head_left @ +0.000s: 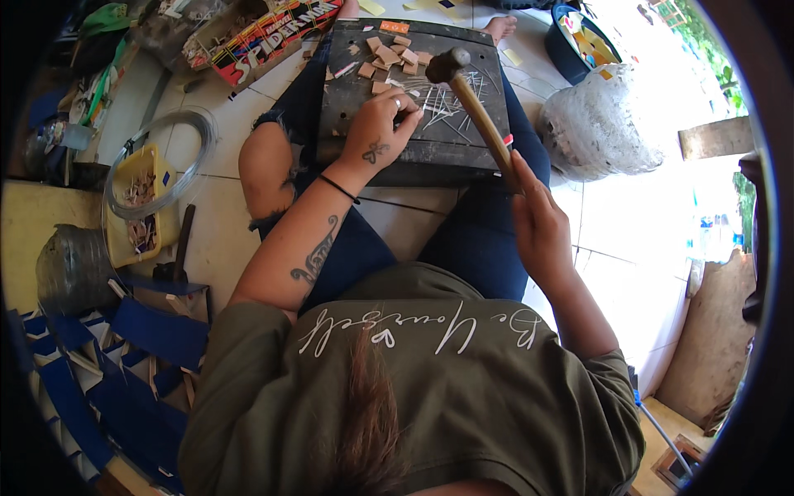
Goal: The person sits on the floor and repeatedly hammers nails into small wooden blocks placed on a dark work surface. They pick up each block, position a nail, and strike it with a hammer, then set the block aside.
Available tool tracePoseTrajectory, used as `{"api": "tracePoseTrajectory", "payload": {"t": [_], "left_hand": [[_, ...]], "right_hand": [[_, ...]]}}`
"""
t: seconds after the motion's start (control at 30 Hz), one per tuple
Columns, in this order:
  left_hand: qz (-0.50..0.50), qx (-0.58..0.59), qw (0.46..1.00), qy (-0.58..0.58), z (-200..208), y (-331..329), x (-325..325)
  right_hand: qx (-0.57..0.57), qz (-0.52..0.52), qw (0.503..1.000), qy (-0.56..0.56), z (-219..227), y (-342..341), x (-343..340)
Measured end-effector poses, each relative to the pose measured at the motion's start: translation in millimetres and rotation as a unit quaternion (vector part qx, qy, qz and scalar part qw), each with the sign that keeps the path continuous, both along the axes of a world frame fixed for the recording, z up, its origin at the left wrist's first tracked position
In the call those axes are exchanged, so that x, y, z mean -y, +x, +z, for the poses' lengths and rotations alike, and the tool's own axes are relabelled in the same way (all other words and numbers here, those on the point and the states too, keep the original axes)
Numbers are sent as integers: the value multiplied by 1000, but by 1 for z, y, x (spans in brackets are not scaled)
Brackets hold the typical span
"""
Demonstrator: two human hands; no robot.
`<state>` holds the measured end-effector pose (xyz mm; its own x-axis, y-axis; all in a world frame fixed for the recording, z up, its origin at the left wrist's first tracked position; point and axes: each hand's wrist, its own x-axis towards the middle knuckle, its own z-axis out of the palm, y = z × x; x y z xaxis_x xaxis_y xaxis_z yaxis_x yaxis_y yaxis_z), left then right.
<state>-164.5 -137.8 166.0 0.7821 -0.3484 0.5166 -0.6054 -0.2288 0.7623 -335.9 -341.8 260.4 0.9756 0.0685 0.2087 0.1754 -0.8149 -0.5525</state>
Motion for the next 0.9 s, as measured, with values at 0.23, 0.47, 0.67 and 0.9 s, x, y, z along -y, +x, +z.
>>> {"api": "tracePoseTrajectory", "payload": {"t": [0.23,0.47,0.67,0.9], "left_hand": [[6,-1,1000,9,1,-2,0],[9,-10,1000,23,2,-3,-1],[21,-55,997,-46,11,-6,-11],[208,-53,976,41,2,-33,-133]], "right_hand": [[48,21,999,13,-2,-1,0],[66,4,996,53,-2,16,1],[33,-99,992,-77,-13,100,24],[43,-105,973,-200,-68,171,30]]}}
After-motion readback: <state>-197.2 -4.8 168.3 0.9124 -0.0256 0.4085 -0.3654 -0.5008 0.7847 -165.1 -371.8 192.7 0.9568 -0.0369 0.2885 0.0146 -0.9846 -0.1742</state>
